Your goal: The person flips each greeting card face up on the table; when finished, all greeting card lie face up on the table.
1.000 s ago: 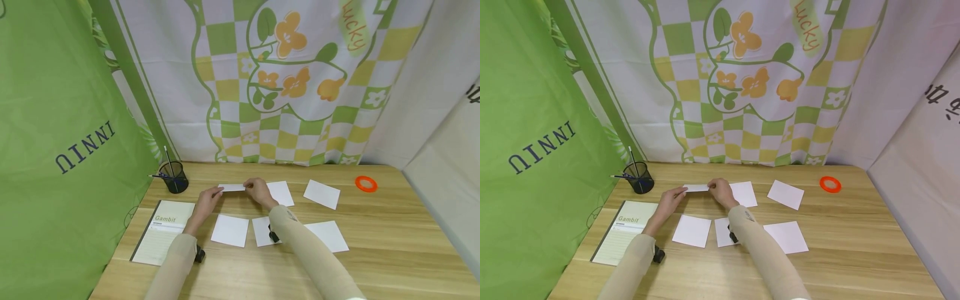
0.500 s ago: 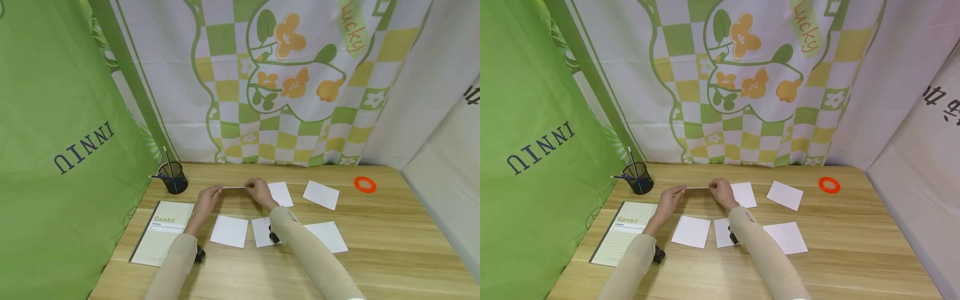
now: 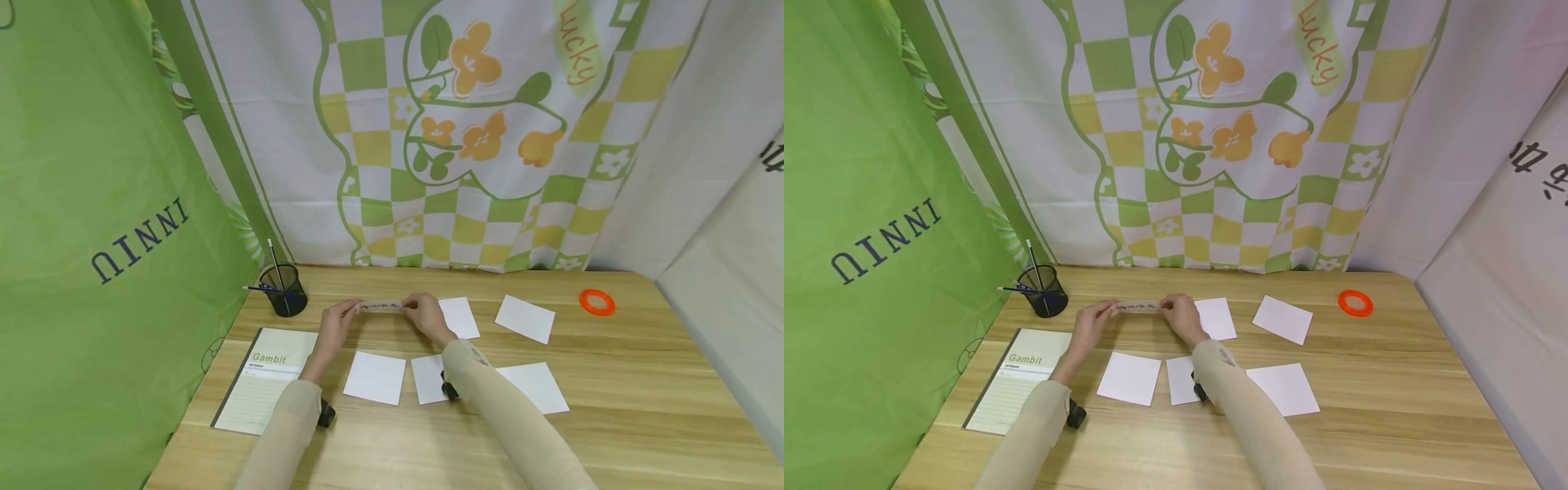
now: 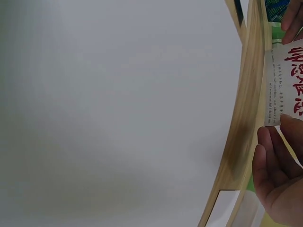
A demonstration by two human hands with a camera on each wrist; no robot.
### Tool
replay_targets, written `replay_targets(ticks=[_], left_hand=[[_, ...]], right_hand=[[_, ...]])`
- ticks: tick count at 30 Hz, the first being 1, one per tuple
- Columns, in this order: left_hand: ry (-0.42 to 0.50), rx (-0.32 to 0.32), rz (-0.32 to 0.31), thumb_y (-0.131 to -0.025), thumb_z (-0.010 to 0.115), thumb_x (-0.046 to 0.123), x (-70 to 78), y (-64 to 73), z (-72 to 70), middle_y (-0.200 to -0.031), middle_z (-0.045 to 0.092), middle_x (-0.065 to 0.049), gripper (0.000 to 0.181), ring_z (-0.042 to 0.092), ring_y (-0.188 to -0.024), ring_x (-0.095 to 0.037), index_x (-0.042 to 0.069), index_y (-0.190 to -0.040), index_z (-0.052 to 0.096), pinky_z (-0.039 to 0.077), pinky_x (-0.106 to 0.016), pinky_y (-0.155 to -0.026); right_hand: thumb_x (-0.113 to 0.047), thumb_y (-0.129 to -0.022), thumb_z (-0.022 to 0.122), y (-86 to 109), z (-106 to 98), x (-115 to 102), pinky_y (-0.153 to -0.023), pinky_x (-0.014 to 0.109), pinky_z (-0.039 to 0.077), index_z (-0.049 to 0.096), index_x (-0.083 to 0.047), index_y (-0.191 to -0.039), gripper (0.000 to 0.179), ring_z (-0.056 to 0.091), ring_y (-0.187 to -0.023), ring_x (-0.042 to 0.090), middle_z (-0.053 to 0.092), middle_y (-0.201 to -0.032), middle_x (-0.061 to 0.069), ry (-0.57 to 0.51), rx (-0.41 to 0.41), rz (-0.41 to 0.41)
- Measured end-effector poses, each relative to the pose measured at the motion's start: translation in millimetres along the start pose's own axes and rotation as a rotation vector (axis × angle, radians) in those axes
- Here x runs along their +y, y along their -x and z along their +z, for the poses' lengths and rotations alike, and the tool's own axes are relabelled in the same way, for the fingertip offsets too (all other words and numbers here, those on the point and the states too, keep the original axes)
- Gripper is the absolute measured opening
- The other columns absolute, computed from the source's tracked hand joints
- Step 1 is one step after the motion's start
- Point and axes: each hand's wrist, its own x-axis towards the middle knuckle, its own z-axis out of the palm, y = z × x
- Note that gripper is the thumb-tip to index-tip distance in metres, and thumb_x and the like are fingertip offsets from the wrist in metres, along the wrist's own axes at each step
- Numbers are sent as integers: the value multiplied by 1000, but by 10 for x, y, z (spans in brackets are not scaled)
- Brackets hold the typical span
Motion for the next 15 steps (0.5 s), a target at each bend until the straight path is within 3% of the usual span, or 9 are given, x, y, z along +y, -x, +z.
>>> replay_targets(ticks=[9,15], left_hand=[[15,110,46,-93,60,6,0,-39,11,-108,69,-19,19,67,-98,-32,-1,-108,70,56,-36,-81],[38,174,57,-91,62,5,19,-47,0,-100,70,-20,17,68,-89,-32,-2,-105,71,58,-36,-74]], right_hand=[[-2,-84,72,0,7,34,-85,37,53,74,-3,-91,8,66,-93,25,72,-95,10,-23,-1,13],[-1,-83,72,6,18,50,-82,37,54,73,-2,-90,7,66,-89,25,72,-94,10,-54,12,-44]])
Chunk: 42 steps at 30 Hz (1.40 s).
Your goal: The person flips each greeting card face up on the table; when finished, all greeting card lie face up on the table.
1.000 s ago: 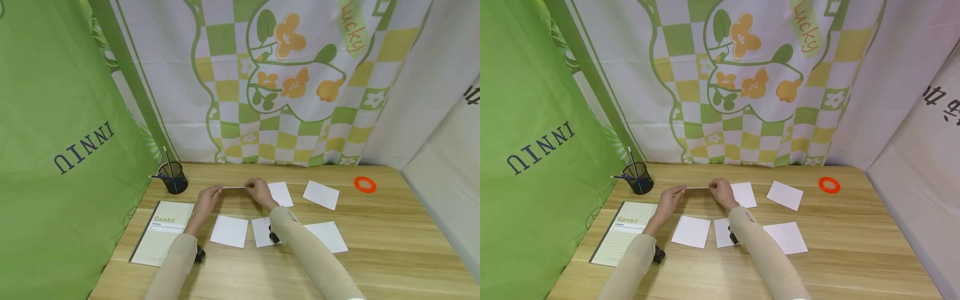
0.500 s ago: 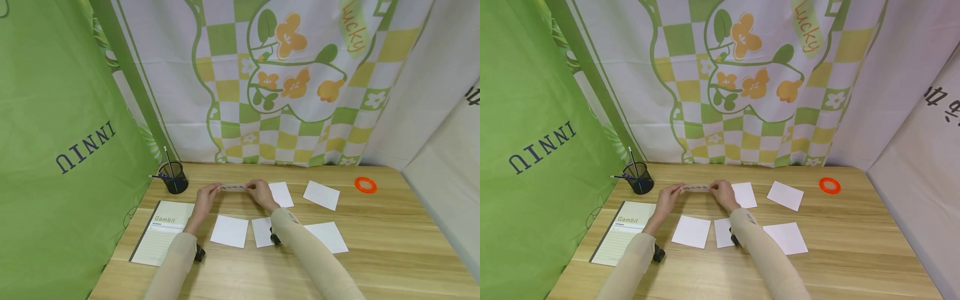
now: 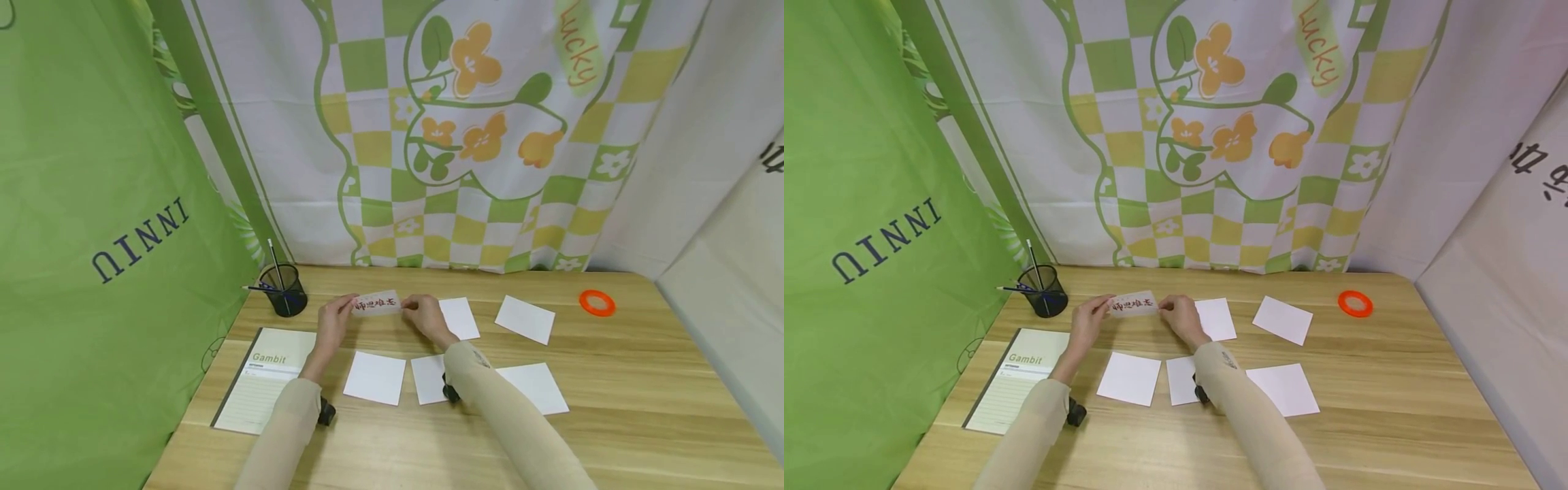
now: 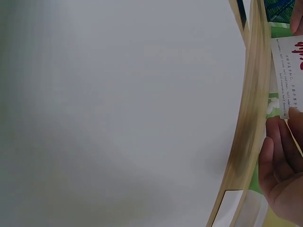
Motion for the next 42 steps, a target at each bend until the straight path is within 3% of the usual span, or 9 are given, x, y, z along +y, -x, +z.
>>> replay_targets(ticks=[7,14,22,29,36,42], left_hand=[[10,48,-43,-91,64,8,6,-15,-7,-97,70,-19,17,67,-79,-29,-3,-103,72,57,-32,-66],[102,19,-166,-93,63,12,24,-24,-34,-91,67,-19,26,65,-73,-31,-3,-114,67,58,-40,-62],[116,0,-229,-90,65,3,2,5,-40,-87,67,-18,33,65,-71,-31,-2,-123,62,51,-22,-53],[168,-40,-296,-91,63,3,-26,29,-13,-87,66,-18,31,67,-76,-39,-1,-122,63,57,-37,-60],[189,-53,-336,-91,64,4,3,36,18,-88,67,-20,32,67,-78,-39,-2,-122,63,51,-20,-56],[205,-31,-346,-91,64,5,3,45,35,-83,66,-20,32,64,-66,-26,-1,-123,64,45,-17,-50]], right_hand=[[-3,-83,73,3,15,24,-77,35,55,73,-2,-88,5,66,-84,23,72,-91,10,-32,11,-41],[-5,-84,72,21,0,35,-71,31,54,73,-1,-88,5,64,-77,18,71,-86,7,-59,15,-35],[-6,-86,70,46,-20,-42,-59,22,51,71,0,-89,6,64,-65,13,69,-77,7,-148,19,57],[-6,-87,69,67,-38,-123,-58,22,51,71,1,-91,7,65,-65,16,68,-76,7,-190,45,119],[-4,-87,70,84,-26,-129,-57,21,50,71,2,-93,9,67,-68,23,68,-76,9,-221,83,137],[-1,-87,68,88,-11,-155,-56,21,52,70,5,-101,16,66,-65,22,68,-79,12,-253,97,148]])
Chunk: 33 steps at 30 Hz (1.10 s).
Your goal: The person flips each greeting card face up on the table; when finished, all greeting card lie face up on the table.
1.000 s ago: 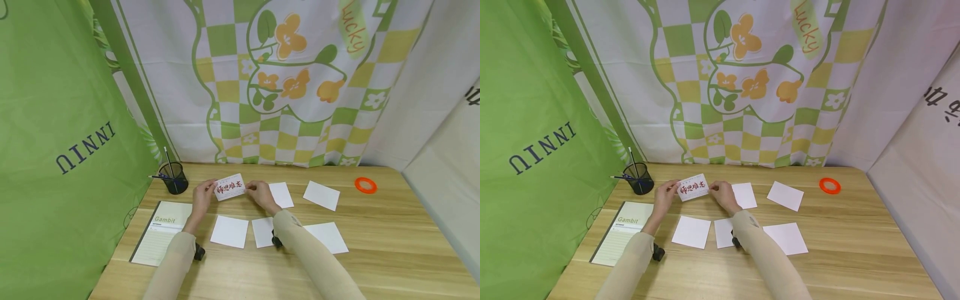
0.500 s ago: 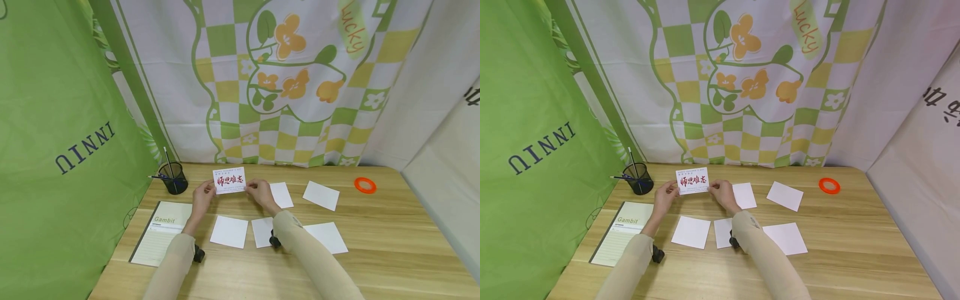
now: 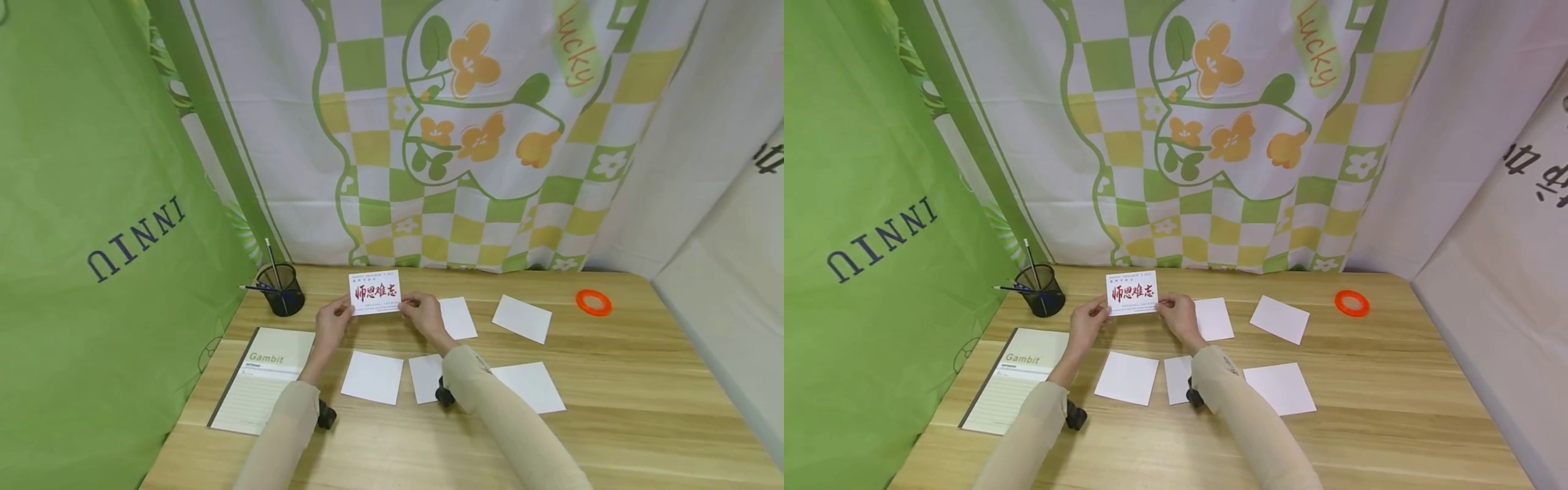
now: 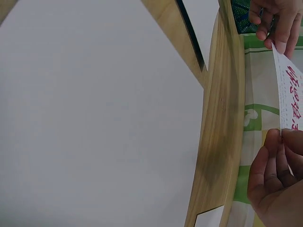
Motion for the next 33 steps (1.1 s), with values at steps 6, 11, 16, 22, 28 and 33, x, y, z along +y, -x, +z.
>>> replay_targets(ticks=[6,11,16,22,28,33], left_hand=[[-16,11,-12,-92,62,5,-10,1,7,-77,65,-13,31,56,-56,-12,1,-123,64,41,-16,-45],[-7,-7,-30,-92,59,1,-22,-1,13,-77,65,-19,30,57,-56,-13,-7,-121,62,44,-16,-46],[90,-25,-118,-91,56,-6,-55,-11,14,-78,63,-20,30,57,-56,-10,-15,-120,58,49,-16,-49],[202,-29,-251,-92,56,-7,-70,-36,14,-77,63,-17,28,55,-55,-7,-19,-117,58,49,-15,-50],[236,-82,-353,-93,55,-6,-85,-50,-8,-78,63,-14,30,56,-58,-9,-18,-121,55,49,-16,-51],[166,-135,-365,-93,54,-6,-81,-49,-28,-77,60,-13,32,53,-56,-9,-16,-123,54,46,-17,-49]], right_hand=[[-1,-87,67,8,45,-14,-54,20,51,68,4,-110,23,64,-62,16,69,-80,12,11,2,39],[-1,-88,66,36,60,-10,-56,20,51,68,6,-109,23,66,-65,18,70,-84,14,17,-21,63],[-2,-89,64,47,74,11,-58,20,51,67,7,-111,24,65,-68,14,71,-88,14,44,-73,87],[-3,-90,62,51,84,12,-57,19,48,66,7,-113,26,64,-69,15,71,-88,16,65,-95,91],[-3,-91,61,40,99,26,-59,21,52,66,7,-112,24,67,-73,22,70,-87,17,38,-119,135],[-3,-93,55,15,116,50,-56,26,55,69,10,-101,20,64,-60,18,67,-74,16,-51,-174,160]])
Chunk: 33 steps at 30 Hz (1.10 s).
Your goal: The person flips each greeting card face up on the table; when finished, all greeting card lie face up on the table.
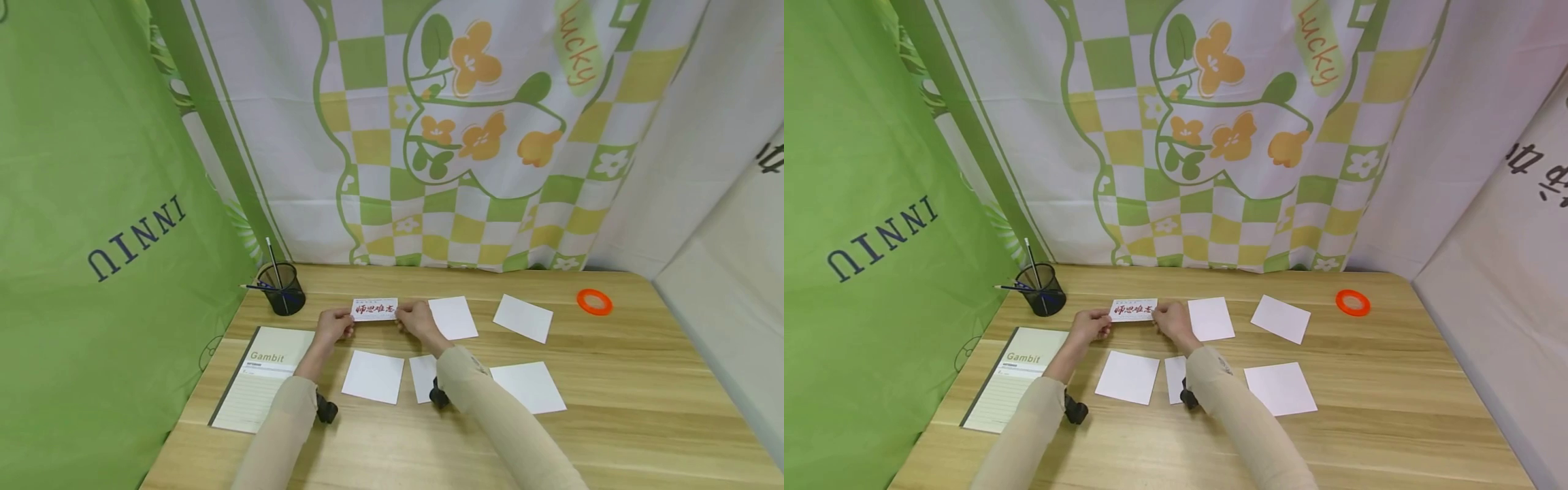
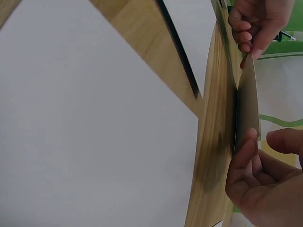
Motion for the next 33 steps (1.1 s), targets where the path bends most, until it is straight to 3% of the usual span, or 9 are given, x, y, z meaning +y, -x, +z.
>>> replay_targets(ticks=[6,12,16,24,33], left_hand=[[-89,38,36,-91,53,-6,32,-1,18,-76,58,-12,32,51,-54,-10,-15,-122,56,42,-17,-47],[-165,63,31,-90,54,-3,23,-51,23,-75,61,-12,32,51,-53,-11,-12,-121,59,40,-18,-44],[-183,52,15,-91,51,-1,6,-73,20,-71,59,-9,36,51,-51,-9,-10,-125,57,39,-18,-43],[-245,63,12,-91,48,1,21,-58,52,-69,59,-8,36,52,-52,-10,-8,-124,59,40,-18,-43],[-334,93,65,-93,49,5,48,-17,48,-79,62,-12,32,59,-58,-13,-9,-119,60,48,-21,-51]], right_hand=[[-4,-92,52,-2,27,-50,-55,27,55,69,8,-90,22,59,-56,15,64,-70,14,-10,-7,40],[-5,-92,51,14,54,-89,-51,19,48,68,8,-103,24,61,-61,16,68,-82,20,92,20,74],[-9,-94,51,-6,63,-56,-47,18,44,69,5,-96,23,60,-59,16,67,-84,21,131,-5,86],[-23,-101,45,19,57,-56,-45,19,39,65,6,-87,38,54,-52,15,64,-73,16,205,-22,37],[-26,-102,44,52,41,-87,-43,20,35,62,6,-92,38,55,-52,19,61,-70,14,224,-20,-13]])
